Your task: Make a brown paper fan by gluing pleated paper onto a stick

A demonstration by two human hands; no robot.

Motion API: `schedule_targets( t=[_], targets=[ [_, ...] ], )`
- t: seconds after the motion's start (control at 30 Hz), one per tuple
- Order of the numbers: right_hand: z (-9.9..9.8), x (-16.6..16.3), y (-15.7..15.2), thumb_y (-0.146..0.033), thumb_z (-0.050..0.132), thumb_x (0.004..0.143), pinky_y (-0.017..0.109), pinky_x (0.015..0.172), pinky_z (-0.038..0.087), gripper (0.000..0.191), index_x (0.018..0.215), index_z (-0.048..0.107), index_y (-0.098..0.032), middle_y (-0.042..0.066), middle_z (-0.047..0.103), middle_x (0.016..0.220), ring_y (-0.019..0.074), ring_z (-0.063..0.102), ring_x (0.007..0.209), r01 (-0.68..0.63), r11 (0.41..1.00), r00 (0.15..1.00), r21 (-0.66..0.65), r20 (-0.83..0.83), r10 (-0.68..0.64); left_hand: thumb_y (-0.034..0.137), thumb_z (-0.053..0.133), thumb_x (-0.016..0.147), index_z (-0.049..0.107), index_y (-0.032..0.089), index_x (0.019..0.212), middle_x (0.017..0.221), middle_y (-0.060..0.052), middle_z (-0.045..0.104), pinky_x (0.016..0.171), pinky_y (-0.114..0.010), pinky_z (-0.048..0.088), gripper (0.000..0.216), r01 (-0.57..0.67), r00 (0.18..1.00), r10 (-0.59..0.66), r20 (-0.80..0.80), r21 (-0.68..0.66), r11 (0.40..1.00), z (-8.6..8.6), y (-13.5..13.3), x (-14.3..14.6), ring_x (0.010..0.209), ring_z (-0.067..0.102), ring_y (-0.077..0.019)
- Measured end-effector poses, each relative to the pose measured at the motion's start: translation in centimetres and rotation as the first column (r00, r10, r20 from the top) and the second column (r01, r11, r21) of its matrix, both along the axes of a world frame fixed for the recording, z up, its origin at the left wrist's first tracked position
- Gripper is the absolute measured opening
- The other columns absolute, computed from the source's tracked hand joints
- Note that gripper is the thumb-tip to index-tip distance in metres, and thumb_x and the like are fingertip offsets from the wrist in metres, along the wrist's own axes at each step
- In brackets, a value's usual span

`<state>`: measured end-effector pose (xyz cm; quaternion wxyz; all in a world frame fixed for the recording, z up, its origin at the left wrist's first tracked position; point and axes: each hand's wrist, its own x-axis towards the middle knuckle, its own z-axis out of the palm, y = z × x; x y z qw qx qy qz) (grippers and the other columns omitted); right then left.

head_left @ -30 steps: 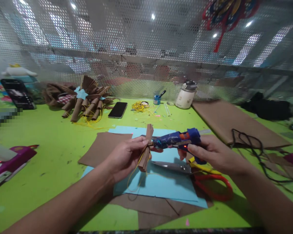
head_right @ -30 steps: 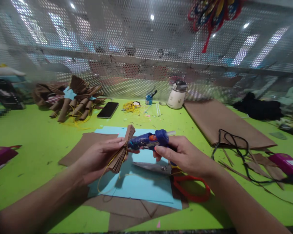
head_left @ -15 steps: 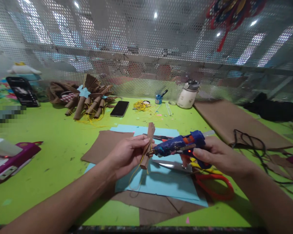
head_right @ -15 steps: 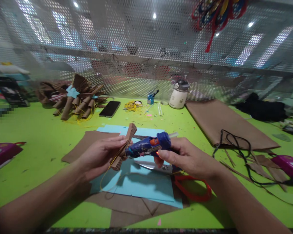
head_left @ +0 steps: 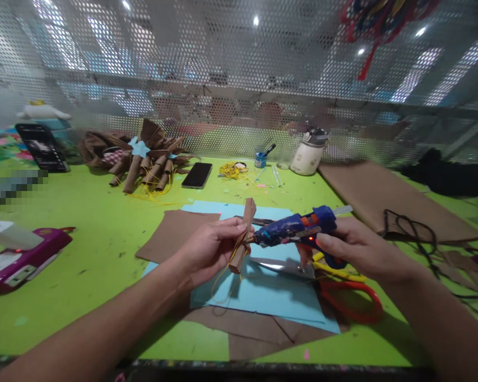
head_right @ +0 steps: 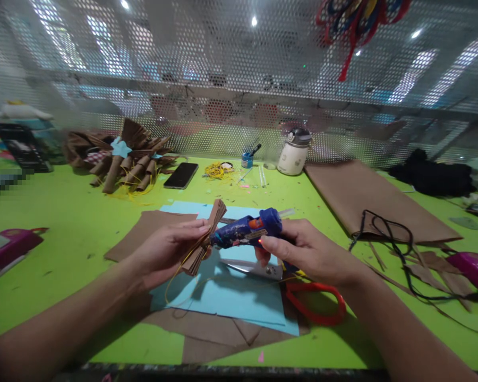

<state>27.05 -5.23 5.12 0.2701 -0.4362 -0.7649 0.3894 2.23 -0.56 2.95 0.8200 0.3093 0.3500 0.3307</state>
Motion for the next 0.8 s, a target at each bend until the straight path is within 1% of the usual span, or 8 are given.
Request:
schedule_targets(
  t=[0.2, 0.33, 0.43, 0.53, 0.6, 0.7, 0.8],
  targets=[
    [0.12, -0.32, -0.36, -0.052, 0.043, 0.091, 0.023, 0.053, 0.041, 0.046, 0.074, 0.068, -0.016, 0.006, 0.066, 0.074, 0.0138, 0.055, 0.062, -0.027, 1.000, 1.000, -0.011, 0.004, 0.027, 0.005, 0.050, 0.084, 0.063, 0.007, 0.089, 0.082, -0.009, 0.065, 0.063, -0.020, 0.051, 0.014, -0.015, 1.000, 0.015, 0.010, -0.004, 1.000, -0.31, 0.11, 0.03, 0.067, 0.062, -0.0111],
    [0.18, -0.33, -0.43, -0.051, 0.044, 0.091, 0.023, 0.056, 0.042, 0.045, 0.073, 0.068, -0.017, 0.005, 0.066, 0.073, 0.0143, 0.056, 0.063, -0.016, 1.000, 1.000, 0.003, 0.005, 0.016, 0.005, 0.050, 0.084, 0.062, 0.007, 0.090, 0.088, -0.012, 0.066, 0.066, -0.022, 0.052, 0.014, -0.001, 1.000, 0.001, 0.000, 0.011, 1.000, -0.41, 0.11, 0.06, 0.071, 0.064, -0.0130],
    [0.06, -0.11, -0.30, -0.048, 0.045, 0.092, 0.022, 0.057, 0.043, 0.043, 0.074, 0.068, -0.017, 0.005, 0.065, 0.073, 0.0138, 0.056, 0.063, -0.028, 0.999, 1.000, 0.018, 0.005, 0.028, 0.005, 0.050, 0.083, 0.062, 0.007, 0.089, 0.088, -0.012, 0.066, 0.065, -0.021, 0.052, 0.014, -0.001, 1.000, 0.001, -0.006, 0.022, 1.000, -0.36, 0.00, 0.04, 0.069, 0.063, -0.0124],
    [-0.17, 0.16, -0.17, -0.046, 0.045, 0.092, 0.022, 0.054, 0.041, 0.041, 0.078, 0.068, -0.015, 0.005, 0.063, 0.072, 0.0130, 0.054, 0.062, -0.018, 1.000, 1.000, 0.014, 0.008, 0.018, 0.005, 0.051, 0.083, 0.062, 0.007, 0.085, 0.081, -0.010, 0.065, 0.058, -0.019, 0.051, 0.011, 0.011, 1.000, -0.010, -0.004, 0.032, 0.999, -0.33, -0.06, 0.00, 0.060, 0.061, -0.0101],
    [-0.27, 0.29, -0.12, -0.046, 0.044, 0.093, 0.023, 0.053, 0.040, 0.041, 0.078, 0.067, -0.015, 0.005, 0.063, 0.072, 0.0128, 0.052, 0.061, -0.005, 1.000, 1.000, 0.010, 0.008, 0.005, 0.005, 0.051, 0.083, 0.061, 0.008, 0.083, 0.078, -0.009, 0.064, 0.057, -0.019, 0.050, 0.011, 0.018, 1.000, -0.018, 0.001, 0.033, 0.999, -0.38, -0.03, -0.01, 0.056, 0.059, -0.0090],
    [-0.27, 0.26, -0.20, -0.048, 0.044, 0.092, 0.023, 0.053, 0.039, 0.043, 0.076, 0.067, -0.015, 0.005, 0.062, 0.070, 0.0129, 0.052, 0.061, -0.010, 1.000, 1.000, 0.023, 0.020, 0.009, 0.005, 0.050, 0.083, 0.061, 0.008, 0.082, 0.080, -0.010, 0.064, 0.059, -0.020, 0.051, 0.011, 0.011, 1.000, -0.012, 0.009, 0.027, 1.000, -0.54, 0.09, -0.03, 0.060, 0.061, -0.0103],
    [-0.16, 0.05, -0.35, -0.050, 0.044, 0.092, 0.023, 0.053, 0.040, 0.044, 0.074, 0.067, -0.016, 0.005, 0.062, 0.070, 0.0131, 0.053, 0.060, -0.040, 0.999, 0.999, 0.018, 0.027, 0.040, 0.006, 0.051, 0.083, 0.059, 0.009, 0.079, 0.079, -0.009, 0.064, 0.060, -0.022, 0.051, 0.009, 0.019, 1.000, -0.019, 0.003, 0.027, 0.999, -0.70, 0.17, -0.07, 0.063, 0.062, -0.0119]
  ],
)
